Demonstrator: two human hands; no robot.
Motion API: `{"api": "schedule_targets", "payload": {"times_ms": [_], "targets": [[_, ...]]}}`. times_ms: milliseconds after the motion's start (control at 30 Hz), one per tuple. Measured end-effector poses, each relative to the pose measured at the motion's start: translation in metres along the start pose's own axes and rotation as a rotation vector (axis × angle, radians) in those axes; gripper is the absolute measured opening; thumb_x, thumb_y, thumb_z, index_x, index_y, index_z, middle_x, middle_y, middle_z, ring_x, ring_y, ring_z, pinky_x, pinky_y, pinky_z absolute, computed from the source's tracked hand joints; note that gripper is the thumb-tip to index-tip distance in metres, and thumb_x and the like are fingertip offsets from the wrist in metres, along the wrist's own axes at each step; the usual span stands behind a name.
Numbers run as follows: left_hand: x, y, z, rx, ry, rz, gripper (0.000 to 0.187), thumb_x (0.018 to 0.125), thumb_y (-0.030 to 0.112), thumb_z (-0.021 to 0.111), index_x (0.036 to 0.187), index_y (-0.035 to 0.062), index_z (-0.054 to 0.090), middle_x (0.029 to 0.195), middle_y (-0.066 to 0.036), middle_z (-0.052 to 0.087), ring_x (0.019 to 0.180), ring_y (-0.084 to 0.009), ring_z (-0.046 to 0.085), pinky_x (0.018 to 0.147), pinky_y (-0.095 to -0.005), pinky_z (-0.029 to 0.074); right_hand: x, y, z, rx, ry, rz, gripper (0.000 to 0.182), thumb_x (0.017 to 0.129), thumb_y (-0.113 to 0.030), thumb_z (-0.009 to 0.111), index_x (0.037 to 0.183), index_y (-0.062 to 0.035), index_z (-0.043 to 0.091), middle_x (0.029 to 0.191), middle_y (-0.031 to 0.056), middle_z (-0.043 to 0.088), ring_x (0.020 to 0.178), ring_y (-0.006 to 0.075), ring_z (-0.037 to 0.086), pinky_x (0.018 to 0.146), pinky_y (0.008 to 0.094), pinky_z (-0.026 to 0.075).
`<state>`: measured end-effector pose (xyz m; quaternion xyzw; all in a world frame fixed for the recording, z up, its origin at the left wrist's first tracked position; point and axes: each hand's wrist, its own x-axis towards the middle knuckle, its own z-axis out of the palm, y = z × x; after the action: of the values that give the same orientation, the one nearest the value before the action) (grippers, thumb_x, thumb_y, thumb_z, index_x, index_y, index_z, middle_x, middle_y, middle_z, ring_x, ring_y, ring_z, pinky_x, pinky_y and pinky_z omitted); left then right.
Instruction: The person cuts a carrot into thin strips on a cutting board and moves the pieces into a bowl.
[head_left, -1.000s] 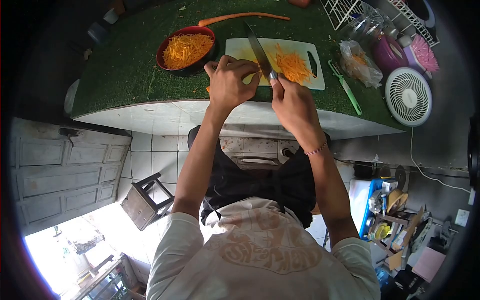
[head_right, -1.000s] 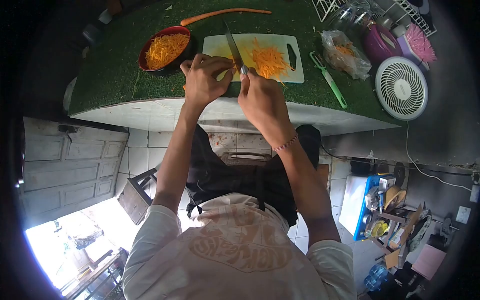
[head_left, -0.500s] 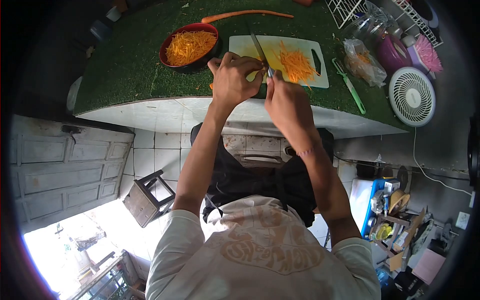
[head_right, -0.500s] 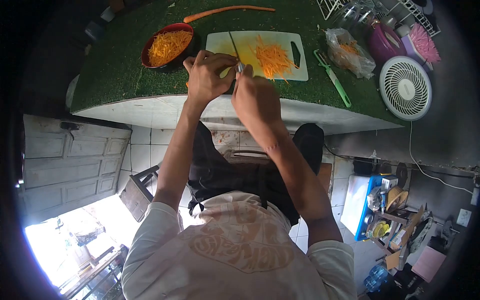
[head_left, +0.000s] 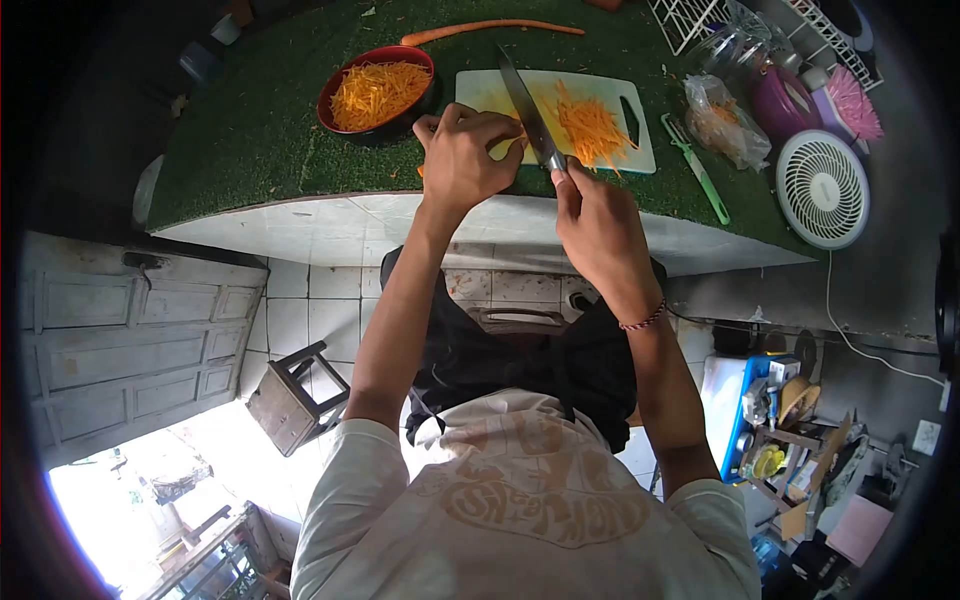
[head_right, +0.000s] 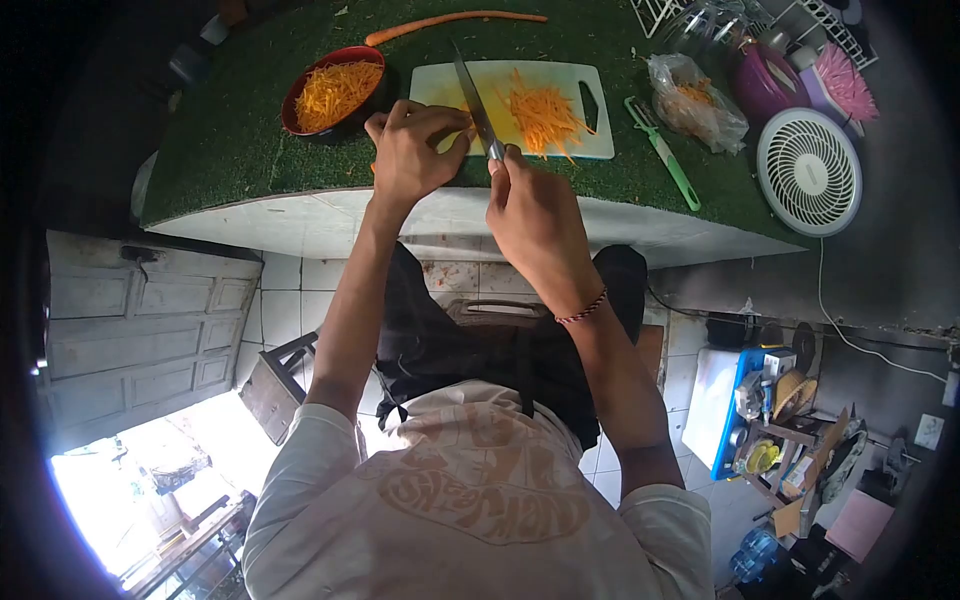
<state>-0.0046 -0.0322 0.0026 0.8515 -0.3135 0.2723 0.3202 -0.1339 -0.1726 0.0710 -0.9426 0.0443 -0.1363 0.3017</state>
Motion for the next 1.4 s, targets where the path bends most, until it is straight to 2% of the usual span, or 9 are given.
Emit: {"api": "schedule_targets", "payload": {"times_ms": [233, 333, 467, 567, 700, 833, 933, 1133, 1400], "targets": [[0.001, 0.002, -0.002, -0.002, -0.01, -0.009, 0.011, 0.079, 0.023, 0.081, 0.089, 0.0182, 0.082, 0.098, 0.01, 0.08, 0.093, -0.0149, 0.062, 0.093, -0.0409, 0.034, -0.006, -0.001, 0.003, -0.034, -0.008, -0.017, 0.02, 0.104, -0.015, 0.057, 0.1, 0.0043, 0.06, 0.066, 0.0253, 0.064, 0.064, 0.043, 0.068, 0.057, 0.0492, 0.054], [0.0, -0.001, 0.0, -0.016, -0.018, -0.019, 0.013, 0.077, 0.026, 0.079, 0.089, 0.0207, 0.082, 0.098, 0.012, 0.079, 0.099, -0.0175, 0.063, 0.094, -0.0473, 0.034, -0.008, 0.002, 0.008, -0.097, -0.015, -0.022, 0.022, 0.105, -0.017, 0.056, 0.105, 0.0043, 0.06, 0.07, 0.0236, 0.066, 0.066, 0.0411, 0.07, 0.058, 0.0475, 0.056], [-0.001, -0.002, 0.001, -0.024, -0.014, -0.012, 0.012, 0.078, 0.026, 0.078, 0.088, 0.0214, 0.082, 0.097, 0.012, 0.079, 0.097, -0.0168, 0.063, 0.093, -0.046, 0.035, -0.014, -0.008, 0.026, -0.309, 0.065, -0.042, 0.025, 0.106, -0.022, 0.054, 0.104, 0.0028, 0.059, 0.076, 0.019, 0.07, 0.067, 0.036, 0.072, 0.06, 0.0446, 0.059], [-0.001, -0.002, 0.001, -0.009, -0.012, -0.001, 0.011, 0.078, 0.024, 0.078, 0.088, 0.021, 0.082, 0.097, 0.012, 0.079, 0.095, -0.016, 0.063, 0.093, -0.0436, 0.035, 0.001, -0.017, 0.03, -0.287, -0.003, 0.032, 0.025, 0.106, -0.022, 0.054, 0.106, 0.0024, 0.059, 0.074, 0.018, 0.069, 0.067, 0.036, 0.073, 0.059, 0.0444, 0.059], [-0.001, -0.002, 0.0, 0.0, 0.009, 0.005, 0.011, 0.079, 0.021, 0.079, 0.089, 0.0192, 0.083, 0.095, 0.01, 0.08, 0.092, -0.0146, 0.063, 0.092, -0.0398, 0.035, 0.032, 0.004, 0.023, -0.133, 0.08, -0.083, 0.027, 0.106, -0.02, 0.052, 0.096, 0.0022, 0.064, 0.069, 0.0232, 0.067, 0.069, 0.0405, 0.071, 0.063, 0.0496, 0.058], [-0.002, -0.003, 0.002, -0.005, 0.047, 0.028, 0.012, 0.078, 0.021, 0.079, 0.09, 0.0184, 0.083, 0.092, 0.009, 0.08, 0.091, -0.0142, 0.063, 0.093, -0.0397, 0.035, 0.031, 0.011, 0.007, 0.023, -0.011, 0.057, 0.028, 0.106, -0.021, 0.052, 0.095, 0.0011, 0.065, 0.072, 0.0245, 0.067, 0.071, 0.0459, 0.068, 0.068, 0.0549, 0.055], [-0.003, -0.005, 0.004, -0.025, 0.022, -0.01, 0.01, 0.079, 0.025, 0.077, 0.086, 0.0203, 0.083, 0.094, 0.011, 0.08, 0.096, -0.0168, 0.063, 0.094, -0.0449, 0.036, 0.015, 0.002, 0.0, 0.008, 0.017, 0.002, 0.022, 0.105, -0.017, 0.055, 0.094, 0.0014, 0.063, 0.069, 0.024, 0.066, 0.067, 0.0444, 0.067, 0.062, 0.0518, 0.053], [-0.002, -0.002, 0.001, 0.002, 0.034, 0.013, 0.013, 0.079, 0.02, 0.077, 0.091, 0.0186, 0.084, 0.089, 0.009, 0.079, 0.091, -0.0129, 0.063, 0.092, -0.0386, 0.035, 0.001, -0.002, 0.003, -0.021, 0.003, -0.004, 0.02, 0.104, -0.015, 0.057, 0.094, 0.0024, 0.06, 0.064, 0.0232, 0.064, 0.064, 0.042, 0.068, 0.059, 0.049, 0.054], [0.0, -0.001, 0.001, -0.01, 0.03, 0.014, 0.012, 0.079, 0.02, 0.077, 0.089, 0.0185, 0.083, 0.091, 0.009, 0.079, 0.091, -0.0139, 0.064, 0.091, -0.0388, 0.035, -0.001, -0.014, 0.027, -0.277, 0.017, 0.001, 0.021, 0.105, -0.019, 0.054, 0.1, 0.001, 0.059, 0.064, 0.0179, 0.066, 0.061, 0.0359, 0.071, 0.055, 0.0425, 0.057]]}}
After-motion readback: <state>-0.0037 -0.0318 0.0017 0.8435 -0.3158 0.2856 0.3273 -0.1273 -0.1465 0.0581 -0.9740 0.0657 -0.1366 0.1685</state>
